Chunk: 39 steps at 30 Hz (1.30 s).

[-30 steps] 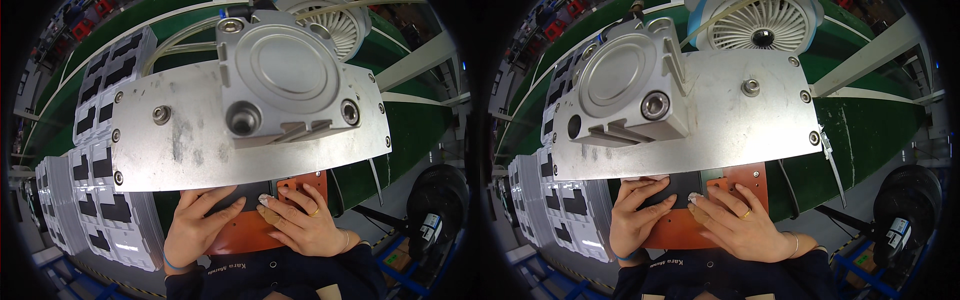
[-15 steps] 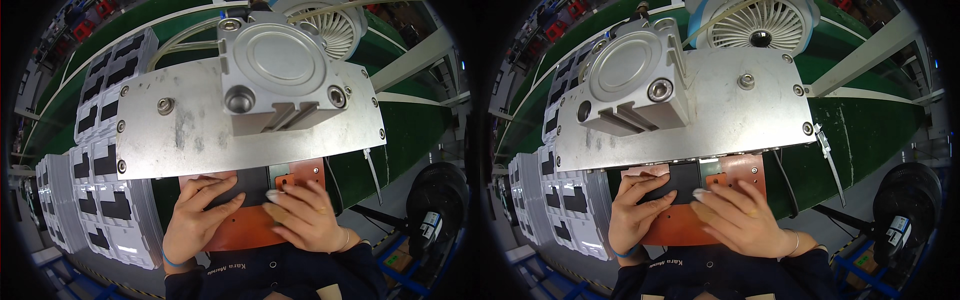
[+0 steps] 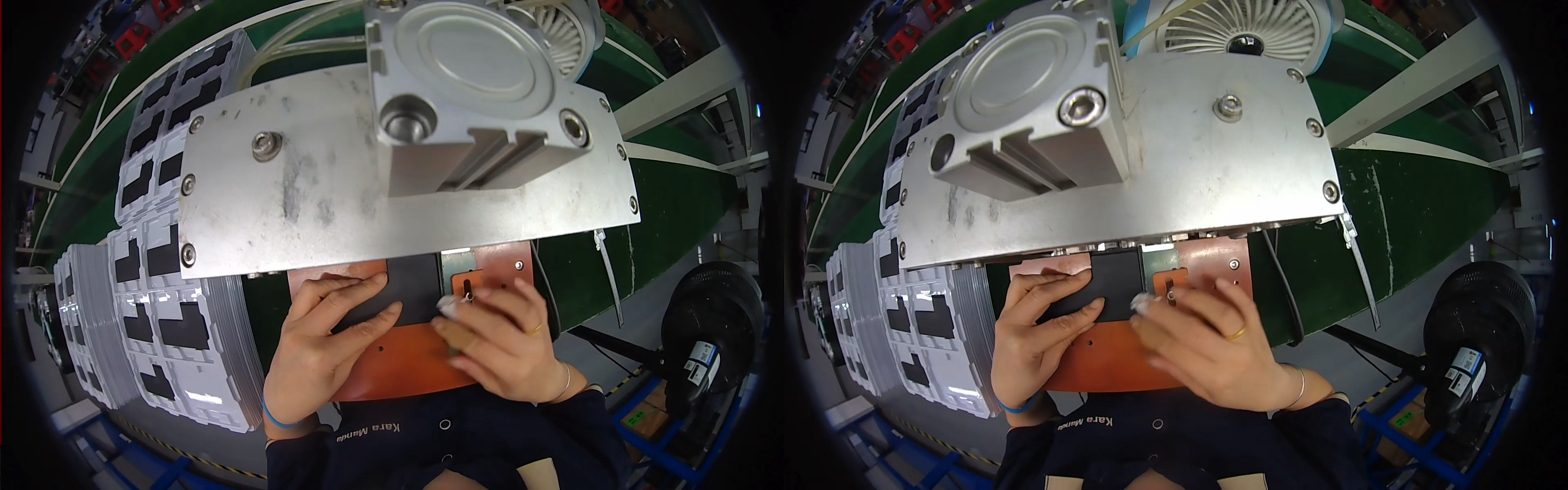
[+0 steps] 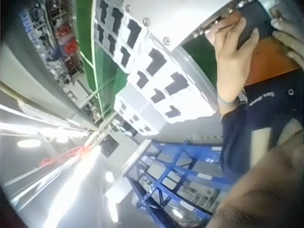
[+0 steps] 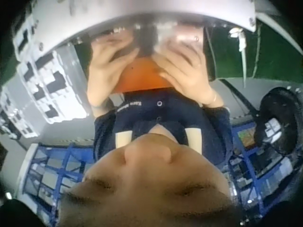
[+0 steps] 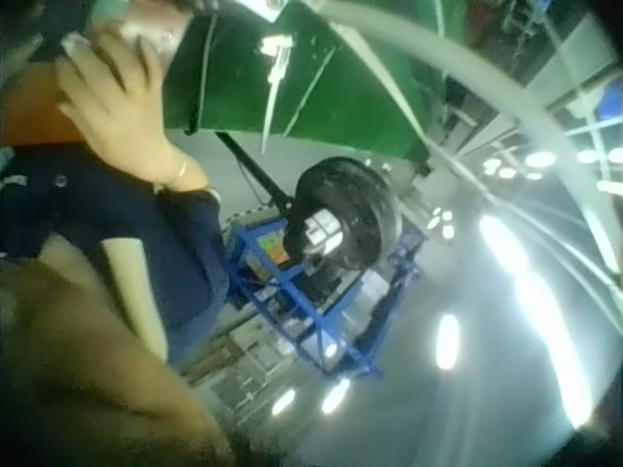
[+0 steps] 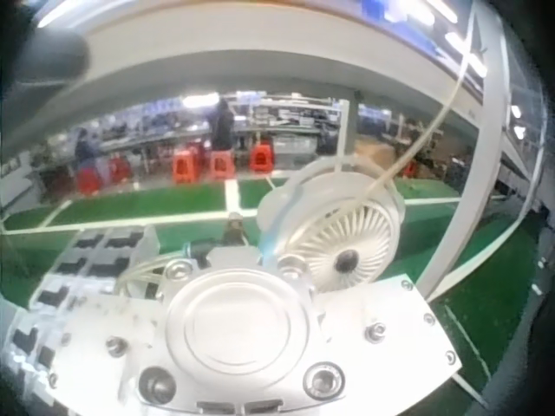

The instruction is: Placing components into a pressing machine and measuring a sample with a caliper.

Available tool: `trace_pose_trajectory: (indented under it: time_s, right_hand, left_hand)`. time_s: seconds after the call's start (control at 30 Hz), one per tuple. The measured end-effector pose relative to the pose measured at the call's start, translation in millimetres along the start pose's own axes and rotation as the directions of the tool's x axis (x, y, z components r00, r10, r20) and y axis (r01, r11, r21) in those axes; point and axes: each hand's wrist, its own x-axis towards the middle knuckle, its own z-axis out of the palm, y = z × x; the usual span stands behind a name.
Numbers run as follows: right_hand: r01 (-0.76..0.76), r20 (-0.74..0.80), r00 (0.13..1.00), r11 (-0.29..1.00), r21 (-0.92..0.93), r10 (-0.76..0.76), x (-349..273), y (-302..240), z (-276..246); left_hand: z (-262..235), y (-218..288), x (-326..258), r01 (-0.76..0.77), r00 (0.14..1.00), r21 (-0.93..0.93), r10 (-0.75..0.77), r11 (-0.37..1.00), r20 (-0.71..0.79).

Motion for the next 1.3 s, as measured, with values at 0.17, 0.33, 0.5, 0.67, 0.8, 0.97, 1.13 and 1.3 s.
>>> trace_pose_trajectory:
  time_s: [0.17,0.33,0.5,0.67,0.8,0.97,1.13,1.3]
  right_hand:
    - [0.044,0.146,0.988,0.999,-0.028,-0.039,-0.3,-1.4,4.3]
    - [0.035,0.158,0.987,0.999,-0.041,-0.028,0.1,-2.6,4.8]
    - [0.027,0.183,0.983,1.000,-0.010,-0.025,-1.1,-1.1,5.0]
    - [0.027,0.192,0.981,1.000,-0.002,-0.026,-2.8,-0.6,4.8]
    - [0.041,0.216,0.976,0.999,-0.014,-0.037,-0.5,-0.5,2.6]
    - [0.039,0.207,0.978,0.999,-0.022,-0.034,-2.2,-0.8,4.9]
    - [0.048,0.200,0.979,0.999,-0.015,-0.044,-0.9,-0.6,5.3]
    - [0.068,0.161,0.985,0.998,-0.006,-0.066,-3.6,1.9,7.0]
  left_hand:
    - [-0.3,2.3,1.2,0.026,1.000,0.008,-0.026,1.000,0.008]
    - [-1.3,0.7,0.9,0.045,0.999,0.001,-0.045,0.999,0.022]
    - [-4.7,0.5,3.7,0.003,1.000,-0.024,-0.003,1.000,0.030]
    - [-2.8,3.0,2.7,0.093,0.995,-0.048,-0.092,0.994,0.031]
    - [-3.0,2.4,2.2,0.097,0.995,-0.052,-0.095,0.994,0.032]
    - [-4.8,0.5,6.9,0.013,1.000,-0.094,-0.011,0.995,0.021]
    - [-6.6,0.5,5.8,0.006,1.000,-0.036,-0.005,0.999,0.025]
    - [-2.6,0.1,3.0,0.032,0.999,-0.024,-0.032,0.999,0.011]
